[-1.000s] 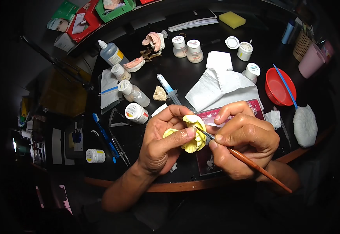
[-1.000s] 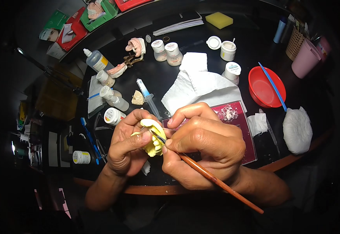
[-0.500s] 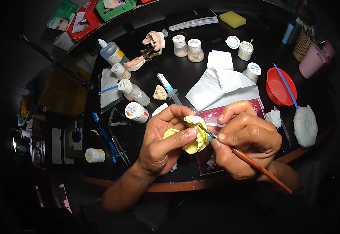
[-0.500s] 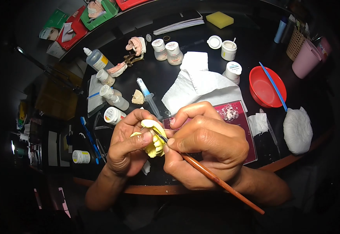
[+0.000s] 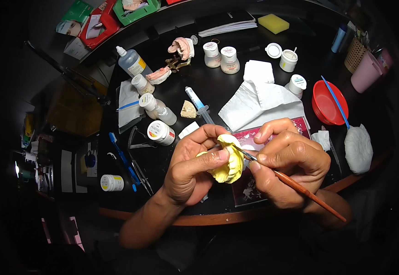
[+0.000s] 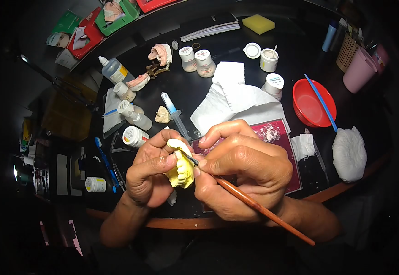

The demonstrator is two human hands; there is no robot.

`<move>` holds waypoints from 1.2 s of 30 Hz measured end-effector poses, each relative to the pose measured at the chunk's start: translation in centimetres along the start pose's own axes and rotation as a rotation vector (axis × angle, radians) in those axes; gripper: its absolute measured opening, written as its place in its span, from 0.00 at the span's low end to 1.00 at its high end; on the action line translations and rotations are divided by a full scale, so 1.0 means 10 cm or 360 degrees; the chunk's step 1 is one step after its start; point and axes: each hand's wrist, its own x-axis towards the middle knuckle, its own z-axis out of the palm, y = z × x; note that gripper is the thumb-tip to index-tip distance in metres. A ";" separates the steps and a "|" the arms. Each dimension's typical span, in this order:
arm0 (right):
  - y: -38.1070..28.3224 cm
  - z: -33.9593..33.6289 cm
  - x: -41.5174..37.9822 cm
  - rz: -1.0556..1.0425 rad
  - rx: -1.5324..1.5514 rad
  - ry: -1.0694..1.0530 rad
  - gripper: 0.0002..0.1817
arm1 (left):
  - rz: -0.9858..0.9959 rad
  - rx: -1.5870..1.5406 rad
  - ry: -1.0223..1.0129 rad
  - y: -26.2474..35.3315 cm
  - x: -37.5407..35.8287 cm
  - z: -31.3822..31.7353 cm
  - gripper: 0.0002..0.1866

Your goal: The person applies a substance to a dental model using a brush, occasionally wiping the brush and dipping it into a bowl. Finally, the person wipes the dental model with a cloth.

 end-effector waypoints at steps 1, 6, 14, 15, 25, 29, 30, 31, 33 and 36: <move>0.00 0.00 0.00 0.0016 0.0014 -0.0005 0.10 | -0.0002 0.0004 0.0008 0.00 0.00 0.00 0.18; -0.01 -0.01 0.01 0.0101 0.0006 -0.0006 0.09 | -0.0017 0.0049 0.0069 0.01 -0.01 0.03 0.18; 0.00 -0.02 0.01 0.0099 -0.0007 -0.0044 0.10 | -0.0017 0.0068 0.0063 0.01 0.00 0.03 0.17; -0.01 -0.01 0.01 0.0097 -0.0002 -0.0046 0.10 | -0.0017 0.0073 0.0069 0.01 0.00 0.03 0.17; -0.01 -0.01 0.00 0.0081 -0.0007 -0.0017 0.09 | 0.0001 0.0071 0.0045 0.01 0.00 0.04 0.17; -0.01 0.00 0.01 0.0069 -0.0003 -0.0017 0.09 | 0.0007 0.0064 0.0041 0.01 0.00 0.03 0.17; -0.01 0.00 0.00 0.0065 0.0002 -0.0003 0.09 | 0.0008 0.0056 0.0036 0.01 0.00 0.04 0.18; -0.01 0.00 0.00 0.0065 0.0002 -0.0006 0.09 | 0.0010 0.0055 0.0034 0.01 0.00 0.04 0.18; -0.01 0.00 0.00 0.0067 0.0002 -0.0014 0.09 | 0.0014 0.0053 0.0031 0.02 -0.01 0.04 0.18; 0.00 -0.01 -0.01 0.0027 0.0051 -0.0006 0.09 | -0.0002 0.0006 0.0005 0.02 0.00 0.01 0.18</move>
